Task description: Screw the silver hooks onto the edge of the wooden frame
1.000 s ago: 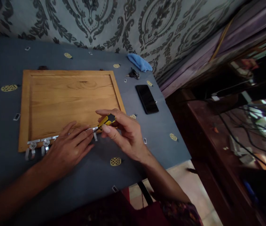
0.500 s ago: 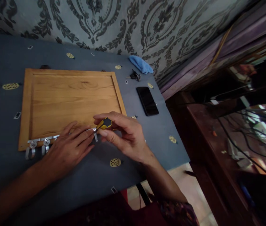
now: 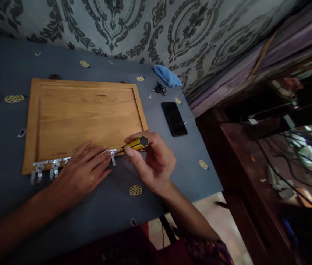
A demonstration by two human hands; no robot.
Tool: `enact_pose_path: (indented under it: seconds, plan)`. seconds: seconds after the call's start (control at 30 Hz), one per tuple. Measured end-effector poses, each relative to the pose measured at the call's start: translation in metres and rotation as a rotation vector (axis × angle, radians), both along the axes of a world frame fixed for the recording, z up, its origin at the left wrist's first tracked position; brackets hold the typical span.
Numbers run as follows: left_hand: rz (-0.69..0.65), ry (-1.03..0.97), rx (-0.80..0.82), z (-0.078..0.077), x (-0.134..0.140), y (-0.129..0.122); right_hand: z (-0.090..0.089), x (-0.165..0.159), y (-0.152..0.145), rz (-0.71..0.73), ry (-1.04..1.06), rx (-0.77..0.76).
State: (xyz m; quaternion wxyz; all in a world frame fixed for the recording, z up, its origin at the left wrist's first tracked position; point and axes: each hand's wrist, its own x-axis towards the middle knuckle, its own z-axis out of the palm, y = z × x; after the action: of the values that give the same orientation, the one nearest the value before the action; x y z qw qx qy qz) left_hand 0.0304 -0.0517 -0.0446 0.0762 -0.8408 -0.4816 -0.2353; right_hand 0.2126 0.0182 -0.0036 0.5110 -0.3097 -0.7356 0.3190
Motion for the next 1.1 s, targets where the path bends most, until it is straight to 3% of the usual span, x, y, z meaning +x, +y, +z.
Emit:
enact_pose_path:
  seconds: [0.53, 0.83, 0.97, 1.1]
  plan:
    - [0.001, 0.004, -0.025, -0.001, 0.0, -0.001, -0.007, -0.002, -0.003, 0.033, -0.024, -0.063]
    - [-0.01, -0.001, -0.032, -0.001, 0.0, -0.001, 0.014, 0.003, 0.004, 0.229, -0.13, -0.213]
    - [-0.01, -0.011, -0.022, -0.001, 0.0, -0.001, 0.015, 0.003, 0.005, 0.164, -0.138, -0.147]
    - [-0.01, -0.002, -0.034, 0.0, 0.0, -0.001, 0.013, 0.0, 0.001, 0.147, -0.105, -0.237]
